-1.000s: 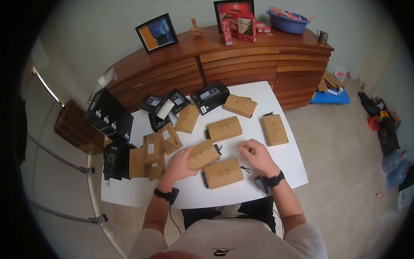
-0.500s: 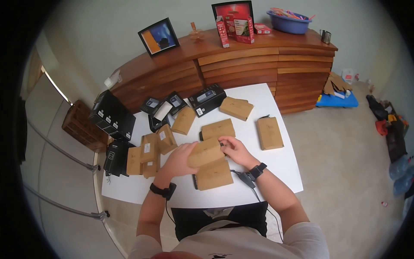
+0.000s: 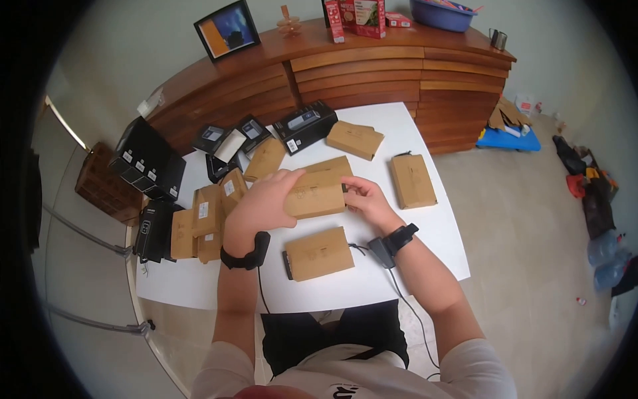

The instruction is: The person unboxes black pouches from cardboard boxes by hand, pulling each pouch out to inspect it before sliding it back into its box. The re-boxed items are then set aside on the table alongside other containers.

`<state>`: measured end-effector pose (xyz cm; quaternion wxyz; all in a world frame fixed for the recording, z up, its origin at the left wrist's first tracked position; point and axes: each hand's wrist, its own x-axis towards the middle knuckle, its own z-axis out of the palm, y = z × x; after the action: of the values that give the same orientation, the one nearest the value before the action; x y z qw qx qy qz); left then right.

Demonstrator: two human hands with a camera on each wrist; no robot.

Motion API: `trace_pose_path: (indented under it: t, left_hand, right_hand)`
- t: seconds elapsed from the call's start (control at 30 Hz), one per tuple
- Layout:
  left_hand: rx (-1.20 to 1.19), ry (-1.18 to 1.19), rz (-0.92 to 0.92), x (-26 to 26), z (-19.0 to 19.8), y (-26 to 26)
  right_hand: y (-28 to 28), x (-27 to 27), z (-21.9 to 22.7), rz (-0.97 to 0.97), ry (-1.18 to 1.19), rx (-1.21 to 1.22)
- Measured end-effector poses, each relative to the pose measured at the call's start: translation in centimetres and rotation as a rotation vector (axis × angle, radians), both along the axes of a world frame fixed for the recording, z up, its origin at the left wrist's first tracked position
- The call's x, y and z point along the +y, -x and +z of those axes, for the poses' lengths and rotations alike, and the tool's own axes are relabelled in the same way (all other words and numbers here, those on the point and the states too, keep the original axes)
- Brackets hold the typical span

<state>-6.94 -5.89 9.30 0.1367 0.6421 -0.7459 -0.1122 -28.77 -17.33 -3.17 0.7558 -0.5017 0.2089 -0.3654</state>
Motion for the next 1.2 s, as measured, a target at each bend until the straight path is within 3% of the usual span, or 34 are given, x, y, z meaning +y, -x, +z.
trace_pose_path:
  t: [0.23, 0.6, 0.77, 0.93, 1.0, 1.2]
  left_hand:
    - [-0.3, 0.136, 0.023, -0.2, -3.0, 2.1]
    - [-0.119, 0.119, 0.06, 1.9, -0.2, -2.0]
    - [-0.122, 0.141, 0.065, 2.2, 0.6, -1.8]
    - [-0.113, 0.194, -0.035, 1.3, -0.7, -1.5]
    - [-0.104, 0.176, -0.047, 0.9, -1.1, -1.6]
    - [-0.02, 0.065, -0.037, -0.2, -1.8, -2.0]
  right_hand:
    - [-0.5, 0.2, -1.6, 0.038, -0.016, -0.023]
    - [0.2, 0.3, -0.3, 0.016, -0.201, -0.178]
    - [0.0, 0.4, -0.4, 0.074, -0.051, -0.163]
    - [-0.8, 1.6, 0.0, -0.064, 0.124, -0.103]
    - [-0.6, 1.3, -0.4, -0.103, 0.283, 0.07]
    - [-0.2, 1.5, 0.3, -0.126, 0.156, 0.124]
